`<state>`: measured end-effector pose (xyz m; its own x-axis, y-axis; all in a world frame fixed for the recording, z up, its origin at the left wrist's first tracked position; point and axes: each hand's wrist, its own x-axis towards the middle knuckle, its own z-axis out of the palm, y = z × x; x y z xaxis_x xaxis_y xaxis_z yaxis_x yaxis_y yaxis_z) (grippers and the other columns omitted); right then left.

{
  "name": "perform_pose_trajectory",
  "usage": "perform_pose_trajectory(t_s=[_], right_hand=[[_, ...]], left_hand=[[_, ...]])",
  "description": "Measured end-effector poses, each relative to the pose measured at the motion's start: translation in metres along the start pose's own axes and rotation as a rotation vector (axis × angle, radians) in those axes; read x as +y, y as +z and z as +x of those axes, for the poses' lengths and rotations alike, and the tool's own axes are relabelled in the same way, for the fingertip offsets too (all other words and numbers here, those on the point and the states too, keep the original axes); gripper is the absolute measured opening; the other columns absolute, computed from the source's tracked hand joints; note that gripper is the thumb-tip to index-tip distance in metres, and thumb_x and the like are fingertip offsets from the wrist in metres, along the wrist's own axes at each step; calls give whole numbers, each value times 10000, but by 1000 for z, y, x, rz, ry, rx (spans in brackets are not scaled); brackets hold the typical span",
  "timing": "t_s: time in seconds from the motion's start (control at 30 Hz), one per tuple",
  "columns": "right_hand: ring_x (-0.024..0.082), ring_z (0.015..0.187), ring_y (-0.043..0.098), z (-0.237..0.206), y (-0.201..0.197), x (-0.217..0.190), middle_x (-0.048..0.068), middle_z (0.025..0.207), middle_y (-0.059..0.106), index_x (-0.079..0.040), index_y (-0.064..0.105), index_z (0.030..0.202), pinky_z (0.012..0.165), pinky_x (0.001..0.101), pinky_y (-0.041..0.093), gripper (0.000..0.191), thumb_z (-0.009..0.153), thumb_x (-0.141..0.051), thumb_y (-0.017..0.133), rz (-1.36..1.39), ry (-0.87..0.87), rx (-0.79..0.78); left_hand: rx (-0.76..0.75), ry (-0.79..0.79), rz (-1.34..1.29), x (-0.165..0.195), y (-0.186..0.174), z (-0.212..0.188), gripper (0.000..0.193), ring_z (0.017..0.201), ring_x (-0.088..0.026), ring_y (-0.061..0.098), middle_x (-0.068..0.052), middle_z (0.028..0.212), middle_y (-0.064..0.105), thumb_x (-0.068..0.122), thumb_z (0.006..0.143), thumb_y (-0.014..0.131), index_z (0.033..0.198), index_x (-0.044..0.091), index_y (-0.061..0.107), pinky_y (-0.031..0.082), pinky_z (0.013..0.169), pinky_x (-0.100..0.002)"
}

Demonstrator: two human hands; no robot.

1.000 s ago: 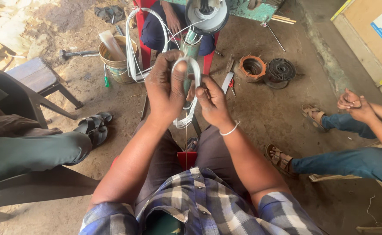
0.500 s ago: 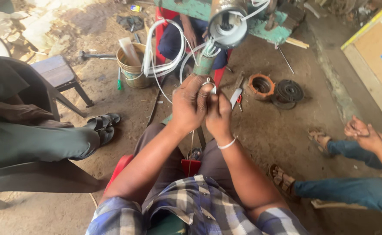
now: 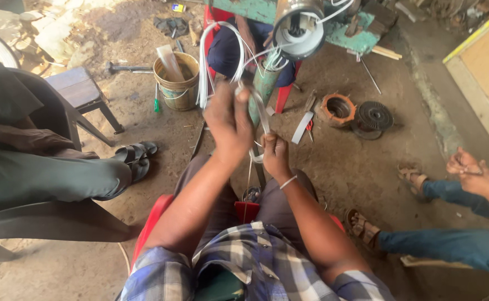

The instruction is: The person sits at a bench-mounted winding machine and works with a length of white insulated wire. They feed the wire into the machine's cylindrical drum, pull out loops of wire, coil and gather the loops by hand into a bundle, and return the wire to the drum to continue winding.

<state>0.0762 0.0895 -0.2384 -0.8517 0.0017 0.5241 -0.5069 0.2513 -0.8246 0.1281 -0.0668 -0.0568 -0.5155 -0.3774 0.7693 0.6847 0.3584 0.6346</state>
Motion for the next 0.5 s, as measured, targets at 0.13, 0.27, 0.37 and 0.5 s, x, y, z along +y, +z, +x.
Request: perform_pose_trajectory(t_s=[0.13, 0.27, 0.37, 0.5], right_hand=[[79, 657, 426, -2, -4, -3, -22, 718, 474, -24, 555, 831, 572, 279, 358, 527, 1155, -420, 427, 85, 140, -47], [67, 747, 456, 11, -29, -56, -30, 875, 511, -25, 559, 1274, 638, 245, 406, 465, 1107, -426, 393, 0, -79, -14], [76, 910, 477, 25, -32, -99, -13, 1066, 542, -4, 531, 1235, 788, 245, 429, 417, 1143, -404, 461, 145, -313, 98], [57, 867, 469, 34, -25, -130, -25, 953, 526, -43, 535, 1081, 769, 226, 421, 309, 1172, -338, 531, 165, -273, 193]], left_hand=[[-68, 16, -147, 4, 2, 9, 174, 807, -272, 670, -113, 918, 664, 200, 1112, 577, 1105, 35, 633, 528, 762, -363], [-240, 69, -140, 17, 1, 4, 196, 773, -304, 656, -145, 892, 634, 220, 1091, 588, 1072, 36, 653, 516, 714, -386], [-357, 64, -65, 28, 7, -4, 193, 725, -333, 664, -167, 859, 632, 235, 1063, 619, 1049, 53, 681, 508, 649, -400], [-349, -101, -190, 31, 11, -9, 216, 701, -299, 711, -120, 883, 677, 262, 1079, 593, 1125, 51, 611, 539, 646, -379]])
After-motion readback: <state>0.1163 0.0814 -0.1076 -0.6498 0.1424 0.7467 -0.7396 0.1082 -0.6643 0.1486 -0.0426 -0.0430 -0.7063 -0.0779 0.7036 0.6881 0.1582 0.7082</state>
